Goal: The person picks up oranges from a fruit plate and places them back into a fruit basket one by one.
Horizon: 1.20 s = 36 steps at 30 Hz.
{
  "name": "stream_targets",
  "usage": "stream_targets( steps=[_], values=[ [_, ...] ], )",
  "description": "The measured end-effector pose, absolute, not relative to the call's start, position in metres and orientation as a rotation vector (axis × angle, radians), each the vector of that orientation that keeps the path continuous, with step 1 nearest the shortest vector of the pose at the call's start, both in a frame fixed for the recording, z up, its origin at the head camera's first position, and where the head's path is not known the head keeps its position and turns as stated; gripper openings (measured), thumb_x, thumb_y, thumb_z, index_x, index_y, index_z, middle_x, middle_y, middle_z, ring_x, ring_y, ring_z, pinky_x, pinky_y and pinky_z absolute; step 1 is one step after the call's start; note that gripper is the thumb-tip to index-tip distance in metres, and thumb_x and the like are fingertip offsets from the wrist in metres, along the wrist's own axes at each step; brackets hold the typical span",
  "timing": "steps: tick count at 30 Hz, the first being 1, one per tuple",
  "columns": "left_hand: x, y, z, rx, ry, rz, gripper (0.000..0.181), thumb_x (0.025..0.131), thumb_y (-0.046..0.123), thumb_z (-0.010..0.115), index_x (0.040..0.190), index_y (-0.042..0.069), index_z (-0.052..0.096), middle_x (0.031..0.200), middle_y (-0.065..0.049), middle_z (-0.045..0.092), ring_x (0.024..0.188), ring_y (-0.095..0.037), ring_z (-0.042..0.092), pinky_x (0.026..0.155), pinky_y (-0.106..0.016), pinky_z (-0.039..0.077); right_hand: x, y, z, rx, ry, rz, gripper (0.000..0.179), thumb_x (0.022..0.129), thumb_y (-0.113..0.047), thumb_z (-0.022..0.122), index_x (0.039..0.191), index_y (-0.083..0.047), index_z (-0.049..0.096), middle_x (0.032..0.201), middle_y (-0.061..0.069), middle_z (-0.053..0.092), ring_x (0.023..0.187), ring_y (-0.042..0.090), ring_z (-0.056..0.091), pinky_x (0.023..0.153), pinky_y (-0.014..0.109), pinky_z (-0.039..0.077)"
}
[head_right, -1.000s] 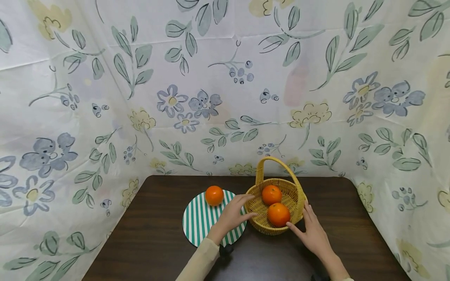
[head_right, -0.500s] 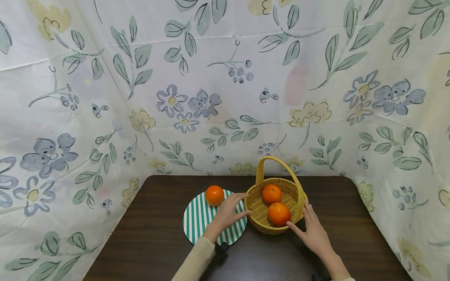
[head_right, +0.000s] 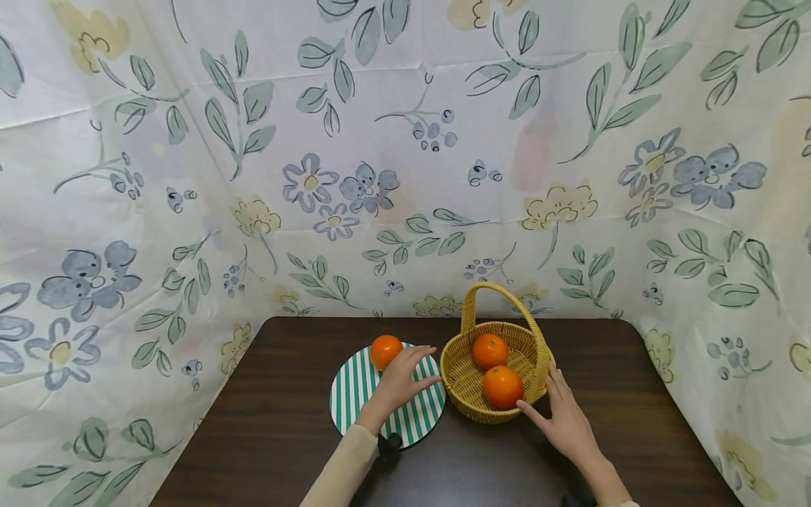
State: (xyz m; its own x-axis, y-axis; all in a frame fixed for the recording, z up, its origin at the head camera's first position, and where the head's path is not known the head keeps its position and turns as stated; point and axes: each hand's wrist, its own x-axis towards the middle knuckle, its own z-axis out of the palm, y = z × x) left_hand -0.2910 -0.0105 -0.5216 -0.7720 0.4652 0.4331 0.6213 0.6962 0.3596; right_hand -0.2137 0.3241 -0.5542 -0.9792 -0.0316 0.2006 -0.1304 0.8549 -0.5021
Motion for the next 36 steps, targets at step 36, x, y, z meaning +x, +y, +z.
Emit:
stream_targets(
  steps=[36],
  values=[
    [-0.309,-0.041,-0.523,-0.794,-2.636,-0.649,0.059,0.085,0.048,0.060,0.134,0.019,0.048,0.138,-0.003,0.047,0.131,-0.023,0.038,0.109,-0.043,0.030,-0.214,0.324,-0.555,0.107,-2.852,0.808,0.090,0.089,-0.053,0.052,0.149,-0.004,0.007,0.152,0.025,0.005,0.136,0.047,0.013,0.090,0.073,0.026]
  ],
)
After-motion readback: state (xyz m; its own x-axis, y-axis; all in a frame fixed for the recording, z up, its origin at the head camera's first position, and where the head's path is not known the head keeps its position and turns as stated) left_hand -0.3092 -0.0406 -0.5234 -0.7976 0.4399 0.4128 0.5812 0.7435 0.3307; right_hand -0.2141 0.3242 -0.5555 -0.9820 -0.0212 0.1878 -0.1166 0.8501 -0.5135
